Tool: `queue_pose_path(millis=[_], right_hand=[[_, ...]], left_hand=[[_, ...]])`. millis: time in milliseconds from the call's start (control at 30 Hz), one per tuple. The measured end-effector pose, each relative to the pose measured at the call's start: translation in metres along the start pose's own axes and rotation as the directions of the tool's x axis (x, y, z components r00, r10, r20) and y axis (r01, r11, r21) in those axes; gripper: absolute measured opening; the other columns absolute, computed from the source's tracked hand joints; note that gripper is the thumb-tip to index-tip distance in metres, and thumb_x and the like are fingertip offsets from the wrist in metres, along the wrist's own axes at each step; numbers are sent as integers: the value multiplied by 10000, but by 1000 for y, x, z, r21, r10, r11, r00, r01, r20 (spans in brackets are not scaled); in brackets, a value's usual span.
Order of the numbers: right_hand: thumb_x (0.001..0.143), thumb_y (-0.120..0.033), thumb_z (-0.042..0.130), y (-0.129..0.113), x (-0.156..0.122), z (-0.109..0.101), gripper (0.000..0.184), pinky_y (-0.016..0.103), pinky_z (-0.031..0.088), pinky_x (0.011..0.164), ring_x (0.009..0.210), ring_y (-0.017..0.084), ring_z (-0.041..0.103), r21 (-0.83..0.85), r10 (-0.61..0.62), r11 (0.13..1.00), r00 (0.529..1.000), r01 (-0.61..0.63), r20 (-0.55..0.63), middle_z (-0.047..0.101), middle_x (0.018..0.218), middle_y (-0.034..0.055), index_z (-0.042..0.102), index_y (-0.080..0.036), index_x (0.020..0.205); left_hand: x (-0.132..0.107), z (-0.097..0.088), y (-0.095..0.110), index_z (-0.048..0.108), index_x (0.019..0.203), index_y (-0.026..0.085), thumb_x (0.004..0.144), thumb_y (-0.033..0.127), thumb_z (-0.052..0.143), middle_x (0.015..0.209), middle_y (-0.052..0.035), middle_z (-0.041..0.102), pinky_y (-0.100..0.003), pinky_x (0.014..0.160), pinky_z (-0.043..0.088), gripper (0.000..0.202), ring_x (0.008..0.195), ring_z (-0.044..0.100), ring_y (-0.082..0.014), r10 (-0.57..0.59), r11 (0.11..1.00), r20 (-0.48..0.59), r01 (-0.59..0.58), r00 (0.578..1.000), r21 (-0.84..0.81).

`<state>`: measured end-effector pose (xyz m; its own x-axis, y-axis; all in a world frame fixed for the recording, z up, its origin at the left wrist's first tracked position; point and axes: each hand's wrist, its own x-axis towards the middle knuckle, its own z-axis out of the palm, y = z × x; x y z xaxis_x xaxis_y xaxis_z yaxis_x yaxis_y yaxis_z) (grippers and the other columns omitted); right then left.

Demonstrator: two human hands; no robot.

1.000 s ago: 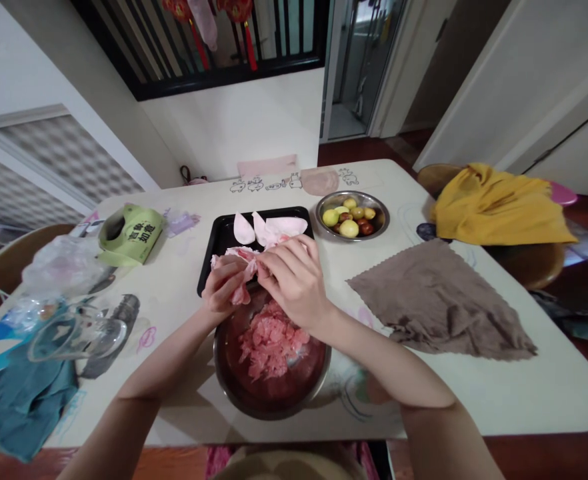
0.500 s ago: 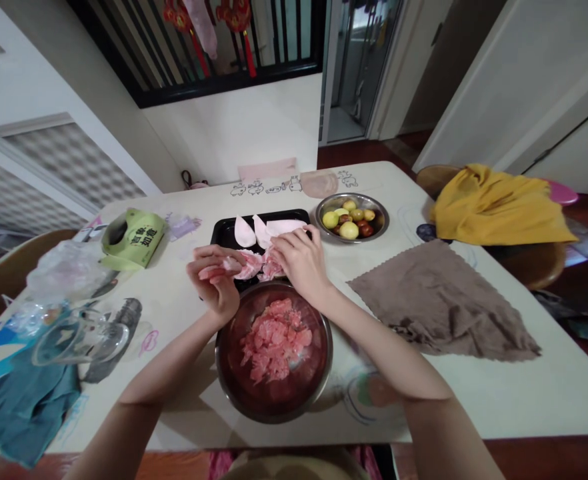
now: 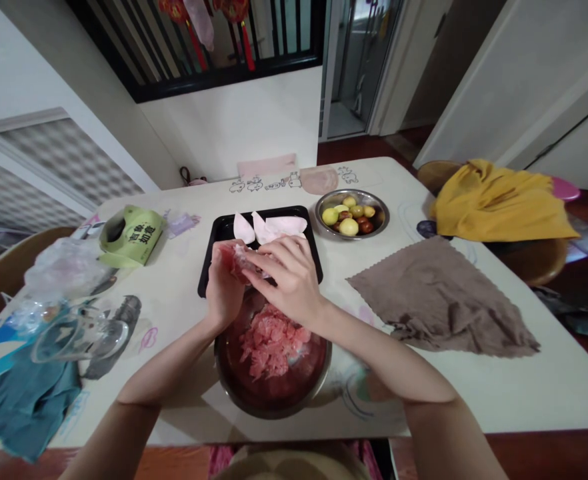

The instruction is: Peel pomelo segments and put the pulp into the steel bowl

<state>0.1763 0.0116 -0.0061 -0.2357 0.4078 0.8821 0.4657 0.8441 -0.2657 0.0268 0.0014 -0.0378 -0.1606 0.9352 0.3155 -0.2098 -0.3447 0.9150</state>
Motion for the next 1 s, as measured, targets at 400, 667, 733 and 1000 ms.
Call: queue_pose_path(millis=[400, 667, 733, 1000], right_hand=[[948, -217, 647, -10, -11, 9, 49, 373, 440, 839, 910, 198, 617, 56, 212, 973, 966, -222, 149, 700, 887, 16, 653, -218, 899], [878, -123, 615, -1, 1, -1, 117, 373, 484, 824, 875, 202, 618, 110, 276, 952, 956, -286, 97, 669, 856, 18, 603, -230, 831], [871, -109, 612, 3, 4, -3, 128, 364, 487, 815, 864, 199, 624, 98, 272, 955, 959, -279, 81, 671, 863, 22, 597, -229, 828], [860, -128, 610, 20, 4, 2, 109, 354, 482, 788, 845, 201, 634, 40, 285, 956, 951, -291, 118, 687, 857, 18, 607, -228, 815]], left_hand=[[-16, 5, -1, 509, 1231, 290, 1072, 529, 311, 1156, -56, 539, -316, 961, 522, 349, 1014, 564, -164, 54, 990, 35, -58, 998, 130], [-12, 5, 8, 488, 1384, 310, 1041, 425, 502, 1362, -74, 519, -400, 1154, 440, 362, 1271, 526, -205, 21, 984, 156, -48, 988, 171], [-9, 5, 8, 480, 1404, 305, 1042, 400, 514, 1355, -80, 549, -398, 1134, 468, 376, 1266, 548, -205, -21, 989, 180, -6, 983, 146], [1, 2, -2, 481, 1387, 310, 1053, 376, 500, 1277, -63, 616, -308, 943, 587, 341, 1112, 645, -162, -10, 993, 213, -16, 977, 120]])
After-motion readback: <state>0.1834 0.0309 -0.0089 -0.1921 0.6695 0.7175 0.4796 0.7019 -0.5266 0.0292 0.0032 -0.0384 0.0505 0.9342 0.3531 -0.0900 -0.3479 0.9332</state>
